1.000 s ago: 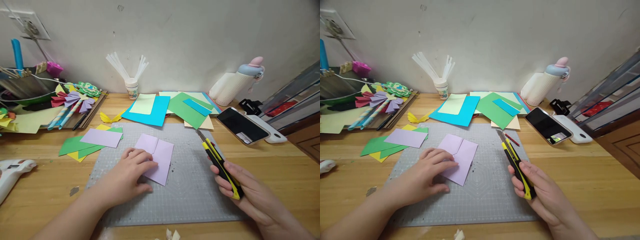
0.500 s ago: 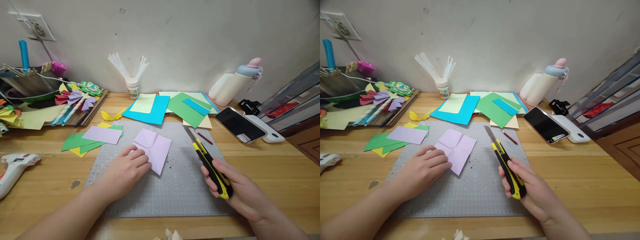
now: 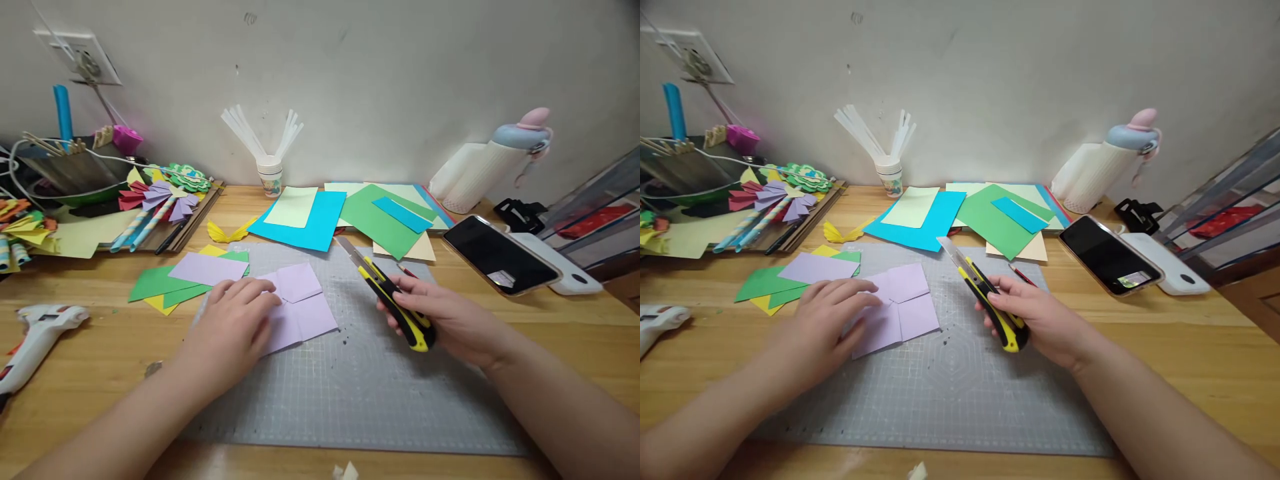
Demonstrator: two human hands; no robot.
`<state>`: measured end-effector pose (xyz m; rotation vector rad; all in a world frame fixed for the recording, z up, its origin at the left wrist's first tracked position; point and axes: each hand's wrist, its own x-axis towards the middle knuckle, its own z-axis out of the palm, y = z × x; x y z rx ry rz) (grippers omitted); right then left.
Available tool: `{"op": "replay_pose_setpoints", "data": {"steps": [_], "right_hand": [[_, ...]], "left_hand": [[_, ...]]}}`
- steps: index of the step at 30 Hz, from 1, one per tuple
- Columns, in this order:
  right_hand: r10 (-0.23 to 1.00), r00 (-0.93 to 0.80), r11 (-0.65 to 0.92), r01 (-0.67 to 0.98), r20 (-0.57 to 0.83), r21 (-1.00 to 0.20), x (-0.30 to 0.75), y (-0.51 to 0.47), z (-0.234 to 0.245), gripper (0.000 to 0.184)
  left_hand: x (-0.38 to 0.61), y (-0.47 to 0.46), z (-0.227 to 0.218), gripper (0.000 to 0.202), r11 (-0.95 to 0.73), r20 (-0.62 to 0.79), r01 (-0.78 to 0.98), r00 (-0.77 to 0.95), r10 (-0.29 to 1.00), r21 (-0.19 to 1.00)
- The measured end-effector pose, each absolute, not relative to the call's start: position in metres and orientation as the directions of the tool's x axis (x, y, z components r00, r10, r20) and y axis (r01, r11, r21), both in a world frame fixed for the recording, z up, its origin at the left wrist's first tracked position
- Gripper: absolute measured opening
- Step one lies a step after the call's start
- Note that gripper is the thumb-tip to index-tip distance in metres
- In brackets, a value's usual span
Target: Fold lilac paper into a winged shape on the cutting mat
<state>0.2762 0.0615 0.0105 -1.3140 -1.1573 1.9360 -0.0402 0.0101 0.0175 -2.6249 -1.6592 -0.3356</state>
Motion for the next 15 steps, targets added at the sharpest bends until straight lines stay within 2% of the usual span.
{"op": "replay_pose_setpoints", "data": {"steps": [3,7,13,15], "right_hand": [[0.842,-0.352,-0.335,0.252,-0.409,-0.908,0.276,0.072,0.005,0.048],[0.839,-0.371,-0.173,0.509,-0.397,-0.843,0.280,0.073,-0.005,0.050],[0.861,-0.422,0.028,0.599,-0.285,-0.800,0.283,0.075,-0.007,0.042],[0.851,-0.440,0.044,0.603,-0.286,-0.797,0.282,0.076,-0.007,0.042]], "left_hand": [[-0.022,0.020,0.010,0.028,-0.445,0.107,0.884,0.434,0.895,0.140],[-0.015,0.028,-0.005,0.032,-0.452,0.091,0.880,0.443,0.892,0.145],[-0.023,0.028,-0.019,0.039,-0.503,0.090,0.849,0.494,0.865,0.162],[-0.023,0.029,-0.020,0.041,-0.503,0.087,0.847,0.496,0.864,0.170]]}}
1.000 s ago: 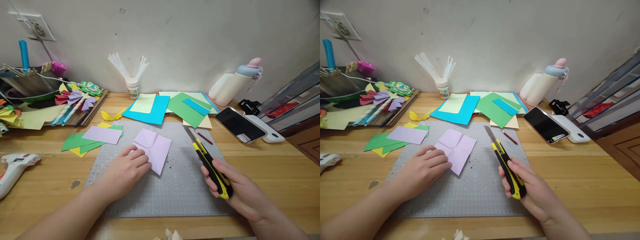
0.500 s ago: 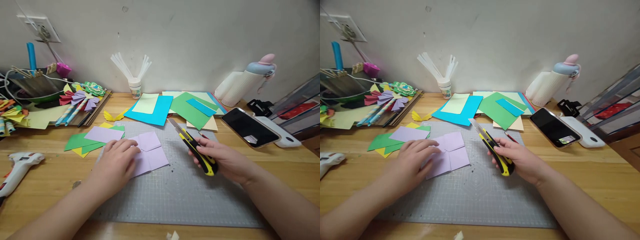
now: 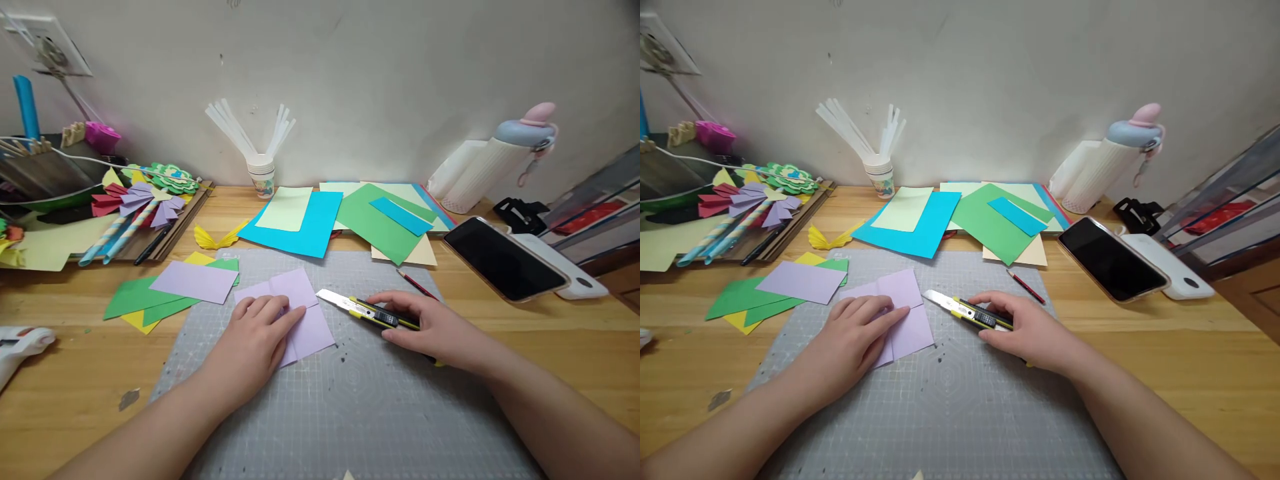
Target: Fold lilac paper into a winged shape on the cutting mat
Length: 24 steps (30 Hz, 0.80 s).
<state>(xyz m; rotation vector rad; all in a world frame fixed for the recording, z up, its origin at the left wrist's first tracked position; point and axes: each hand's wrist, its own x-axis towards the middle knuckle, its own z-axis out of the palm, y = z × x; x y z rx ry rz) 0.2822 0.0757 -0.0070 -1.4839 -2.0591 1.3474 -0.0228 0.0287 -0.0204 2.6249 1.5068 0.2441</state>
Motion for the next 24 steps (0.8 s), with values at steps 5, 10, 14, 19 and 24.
{"op": "replay_pose_setpoints", "data": {"steps": [5,10,14,19,24], "right_hand": [[0.834,-0.479,0.069,0.585,-0.275,-0.808,0.282,0.076,-0.009,0.041],[0.807,-0.523,0.125,0.604,-0.274,-0.787,0.286,0.079,-0.009,0.041],[0.760,-0.627,0.354,0.619,-0.171,-0.701,0.289,0.087,-0.005,0.043],[0.728,-0.667,0.470,0.653,-0.158,-0.594,0.287,0.099,0.001,0.048],[0.690,-0.718,0.533,0.586,-0.087,-0.610,0.286,0.111,-0.001,0.048]], "left_hand": [[-0.023,0.030,-0.021,0.042,-0.501,0.101,0.839,0.491,0.865,0.210],[-0.023,0.031,-0.021,0.041,-0.490,0.093,0.842,0.482,0.871,0.224],[-0.022,0.031,-0.022,0.043,-0.483,0.088,0.844,0.477,0.875,0.233],[-0.023,0.031,-0.023,0.043,-0.493,0.093,0.839,0.486,0.869,0.230],[-0.023,0.032,-0.023,0.047,-0.500,0.091,0.842,0.492,0.866,0.205]]}}
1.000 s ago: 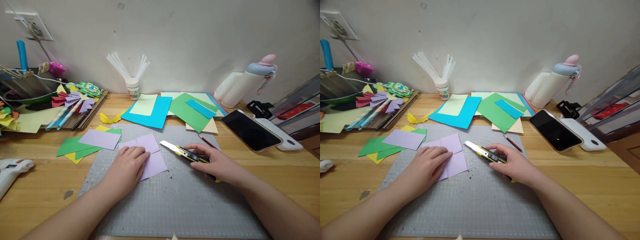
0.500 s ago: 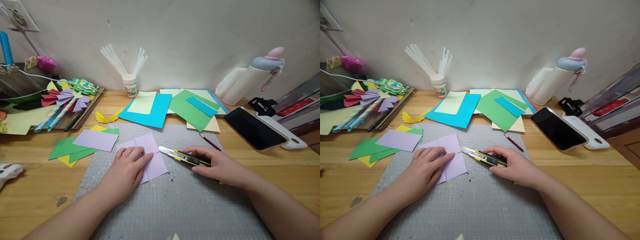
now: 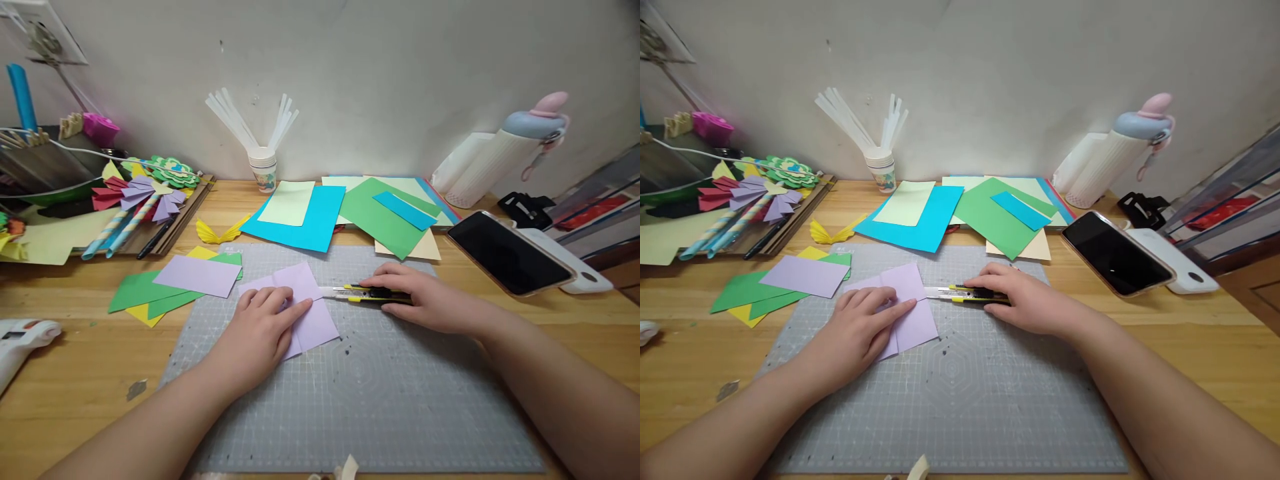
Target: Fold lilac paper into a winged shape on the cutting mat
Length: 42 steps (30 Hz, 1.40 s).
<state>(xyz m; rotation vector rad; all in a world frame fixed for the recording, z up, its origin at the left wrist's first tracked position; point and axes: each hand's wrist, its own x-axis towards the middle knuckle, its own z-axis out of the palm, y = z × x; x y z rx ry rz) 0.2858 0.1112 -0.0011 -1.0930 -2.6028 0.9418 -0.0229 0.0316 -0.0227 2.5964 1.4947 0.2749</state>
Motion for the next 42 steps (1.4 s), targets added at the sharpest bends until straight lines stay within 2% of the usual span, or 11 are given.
{"op": "replay_pose_setpoints", "data": {"steps": [4,16,29,42], "right_hand": [[0.690,-0.722,0.530,0.557,-0.056,-0.639,0.286,0.114,-0.004,0.047],[0.691,-0.717,0.514,0.578,-0.094,-0.634,0.286,0.109,-0.001,0.050],[0.689,-0.711,0.507,0.614,-0.143,-0.605,0.289,0.105,0.001,0.048],[0.658,-0.727,0.439,0.584,-0.199,-0.683,0.286,0.102,0.003,0.046]], "left_hand": [[-0.023,0.031,-0.023,0.048,-0.495,0.074,0.844,0.491,0.868,0.205],[-0.023,0.033,-0.025,0.048,-0.494,0.076,0.839,0.490,0.868,0.227],[-0.017,0.032,-0.022,0.054,-0.482,0.031,0.858,0.484,0.874,0.176],[-0.018,0.032,-0.022,0.056,-0.475,0.010,0.865,0.480,0.877,0.160]]}}
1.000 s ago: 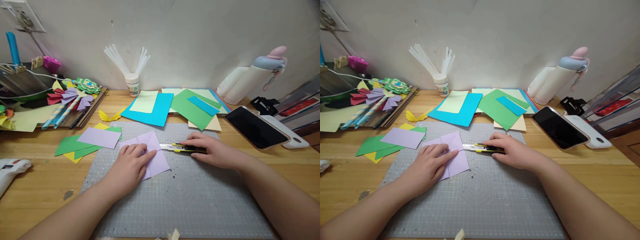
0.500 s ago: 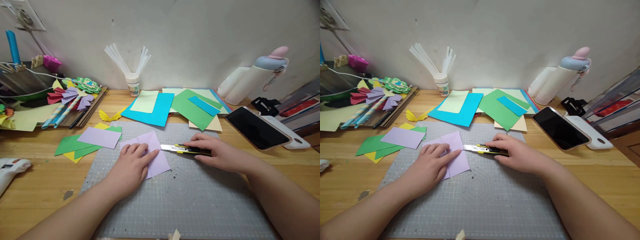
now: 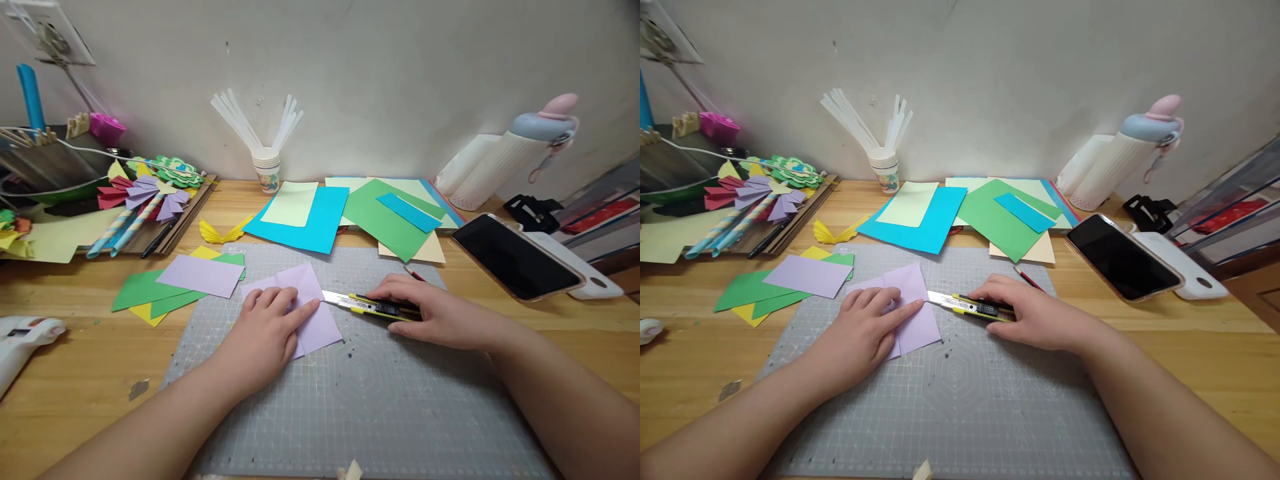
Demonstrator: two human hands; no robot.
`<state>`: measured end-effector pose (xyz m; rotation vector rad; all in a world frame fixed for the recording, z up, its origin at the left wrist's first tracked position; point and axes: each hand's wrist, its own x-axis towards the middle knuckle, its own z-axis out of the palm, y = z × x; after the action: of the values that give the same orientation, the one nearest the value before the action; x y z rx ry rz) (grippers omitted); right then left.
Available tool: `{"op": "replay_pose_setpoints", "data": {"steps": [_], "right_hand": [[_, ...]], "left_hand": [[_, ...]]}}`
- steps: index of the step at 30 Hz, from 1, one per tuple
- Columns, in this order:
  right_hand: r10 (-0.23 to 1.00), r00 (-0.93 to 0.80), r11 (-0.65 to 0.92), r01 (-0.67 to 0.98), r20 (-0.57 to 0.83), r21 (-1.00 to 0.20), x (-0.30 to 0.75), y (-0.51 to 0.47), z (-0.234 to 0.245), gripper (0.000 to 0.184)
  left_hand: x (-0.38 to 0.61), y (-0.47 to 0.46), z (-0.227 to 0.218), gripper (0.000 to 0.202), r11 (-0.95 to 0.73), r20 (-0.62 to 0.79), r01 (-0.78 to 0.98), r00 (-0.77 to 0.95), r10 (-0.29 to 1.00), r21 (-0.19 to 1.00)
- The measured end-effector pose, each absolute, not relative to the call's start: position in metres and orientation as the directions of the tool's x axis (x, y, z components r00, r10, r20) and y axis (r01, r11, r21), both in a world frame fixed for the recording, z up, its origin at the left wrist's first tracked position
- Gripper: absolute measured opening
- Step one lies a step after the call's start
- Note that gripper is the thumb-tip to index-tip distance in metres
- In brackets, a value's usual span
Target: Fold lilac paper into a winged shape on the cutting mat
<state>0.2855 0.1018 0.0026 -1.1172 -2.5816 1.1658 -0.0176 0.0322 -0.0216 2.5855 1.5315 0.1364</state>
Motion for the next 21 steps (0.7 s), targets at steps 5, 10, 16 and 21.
{"op": "replay_pose_setpoints", "data": {"steps": [5,10,16,21], "right_hand": [[0.645,-0.728,0.421,0.592,-0.232,-0.688,0.2843,0.1009,0.0022,0.045],[0.636,-0.726,0.414,0.608,-0.263,-0.677,0.2837,0.0997,0.0034,0.045],[0.644,-0.721,0.411,0.607,-0.254,-0.680,0.2850,0.0995,0.0025,0.043],[0.641,-0.741,0.448,0.574,-0.201,-0.686,0.2833,0.0987,0.0009,0.042]], "left_hand": [[-0.0167,0.0323,-0.0214,0.056,-0.466,0.012,0.872,0.470,0.883,0.147],[-0.0167,0.0331,-0.0204,0.054,-0.479,0.036,0.865,0.479,0.877,0.148],[-0.0223,0.0338,-0.0153,0.034,-0.501,0.109,0.846,0.488,0.866,0.186],[-0.0253,0.0331,-0.0161,0.034,-0.535,0.142,0.829,0.517,0.844,0.163]]}}
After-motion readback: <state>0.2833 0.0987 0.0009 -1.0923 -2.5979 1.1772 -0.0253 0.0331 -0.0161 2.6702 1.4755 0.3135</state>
